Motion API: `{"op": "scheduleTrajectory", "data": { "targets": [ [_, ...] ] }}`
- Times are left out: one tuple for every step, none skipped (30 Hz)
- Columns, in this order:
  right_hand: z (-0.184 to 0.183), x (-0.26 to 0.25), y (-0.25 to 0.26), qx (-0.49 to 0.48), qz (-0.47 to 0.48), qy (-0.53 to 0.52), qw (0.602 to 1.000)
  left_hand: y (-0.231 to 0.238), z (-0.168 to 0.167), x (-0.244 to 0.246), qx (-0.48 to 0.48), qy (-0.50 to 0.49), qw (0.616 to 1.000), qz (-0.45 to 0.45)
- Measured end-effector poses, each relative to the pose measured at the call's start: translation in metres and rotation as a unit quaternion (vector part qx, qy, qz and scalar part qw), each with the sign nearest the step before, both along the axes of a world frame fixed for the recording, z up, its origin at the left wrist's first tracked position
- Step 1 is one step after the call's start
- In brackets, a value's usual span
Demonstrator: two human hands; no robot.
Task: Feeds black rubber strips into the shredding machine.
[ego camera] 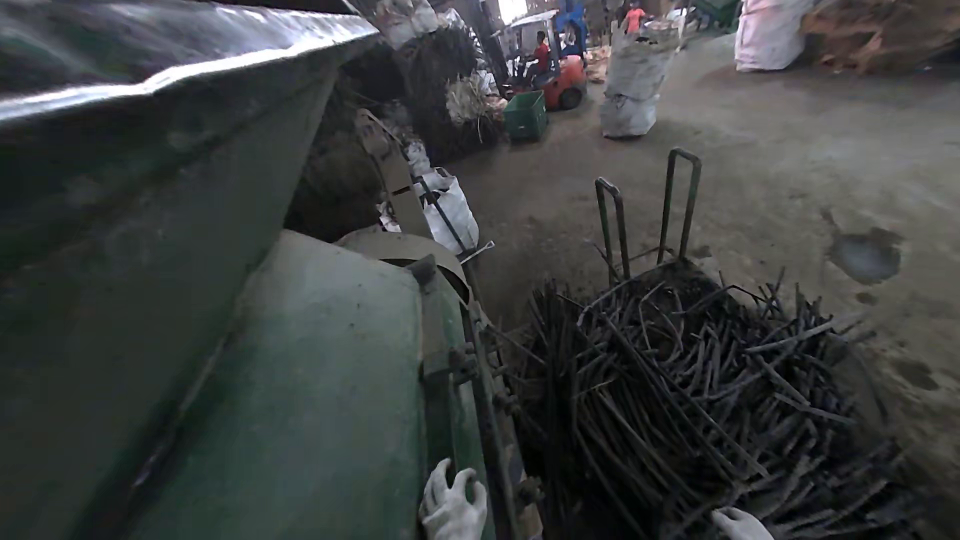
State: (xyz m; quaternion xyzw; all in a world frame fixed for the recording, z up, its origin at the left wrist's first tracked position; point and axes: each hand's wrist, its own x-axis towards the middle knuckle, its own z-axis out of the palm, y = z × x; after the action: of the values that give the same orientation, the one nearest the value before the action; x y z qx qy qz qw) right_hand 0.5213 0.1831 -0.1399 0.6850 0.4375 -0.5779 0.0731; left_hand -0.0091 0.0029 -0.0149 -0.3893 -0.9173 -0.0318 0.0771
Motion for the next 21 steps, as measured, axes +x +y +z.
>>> {"op": "scheduleTrajectory", "data": {
  "targets": [
    [-0.001,0.000,0.000,-0.001,0.002,-0.003,1.000,0.000,0.000,0.000,0.001,0.002,1.000,-0.002],
    [-0.001,0.000,0.000,-0.002,0.005,-0.006,1.000,0.000,0.000,0.000,0.001,0.003,1.000,-0.004],
    [0.000,-0.001,0.000,-0.001,0.006,-0.006,1.000,0.000,0.000,0.000,0.000,0.001,1.000,-0.003],
    [0.001,-0.001,0.000,-0.003,0.005,-0.005,1.000,0.001,0.000,-0.001,-0.001,-0.001,1.000,-0.003],
    [0.001,-0.002,0.001,-0.005,0.004,-0.003,1.000,0.001,0.000,-0.001,0.000,-0.001,1.000,-0.003],
    [0.000,-0.001,0.001,-0.008,0.004,-0.003,1.000,0.001,0.001,0.000,0.004,0.000,1.000,-0.005],
    [-0.003,-0.001,0.001,-0.009,0.007,-0.003,1.000,0.001,0.001,0.000,0.007,0.001,1.000,-0.006],
    [-0.004,-0.001,0.001,-0.007,0.011,-0.005,1.000,0.002,0.003,0.001,0.007,0.000,1.000,-0.005],
    [-0.006,0.000,0.002,-0.004,0.014,-0.004,1.000,0.002,0.004,0.001,0.003,-0.002,1.000,-0.004],
    [-0.008,0.000,0.003,0.000,0.016,-0.006,1.000,0.002,0.005,0.001,-0.001,-0.004,1.000,-0.002],
    [-0.009,0.000,0.003,0.001,0.017,-0.005,1.000,0.002,0.005,0.001,-0.003,-0.005,1.000,0.000],
    [-0.010,0.000,0.004,0.001,0.017,-0.005,1.000,0.002,0.005,0.001,-0.002,-0.006,1.000,0.001],
    [-0.011,0.001,0.004,0.001,0.017,-0.006,1.000,0.002,0.006,0.002,-0.002,-0.007,1.000,0.001],
    [-0.010,0.000,0.005,0.000,0.015,-0.006,1.000,0.003,0.006,0.002,-0.001,-0.007,1.000,0.002],
    [-0.008,0.000,0.006,-0.002,0.013,-0.007,1.000,0.003,0.007,0.003,-0.001,-0.006,1.000,0.003],
    [-0.007,-0.001,0.006,-0.003,0.015,-0.009,1.000,0.004,0.006,0.002,0.000,-0.005,1.000,0.004],
    [-0.006,-0.002,0.007,-0.004,0.019,-0.011,1.000,0.003,0.005,0.002,0.002,-0.006,1.000,0.004],
    [-0.005,-0.003,0.007,-0.005,0.026,-0.014,1.000,0.003,0.005,0.001,0.003,-0.006,1.000,0.003],
    [-0.004,-0.004,0.008,-0.005,0.031,-0.014,0.999,0.002,0.003,0.001,0.005,-0.003,1.000,0.001],
    [-0.004,-0.004,0.008,-0.003,0.030,-0.015,0.999,0.002,0.001,0.000,0.006,0.000,1.000,-0.001],
    [-0.007,-0.004,0.008,0.000,0.030,-0.016,0.999,0.002,0.000,-0.001,0.007,0.004,1.000,-0.002]
  ]
}}
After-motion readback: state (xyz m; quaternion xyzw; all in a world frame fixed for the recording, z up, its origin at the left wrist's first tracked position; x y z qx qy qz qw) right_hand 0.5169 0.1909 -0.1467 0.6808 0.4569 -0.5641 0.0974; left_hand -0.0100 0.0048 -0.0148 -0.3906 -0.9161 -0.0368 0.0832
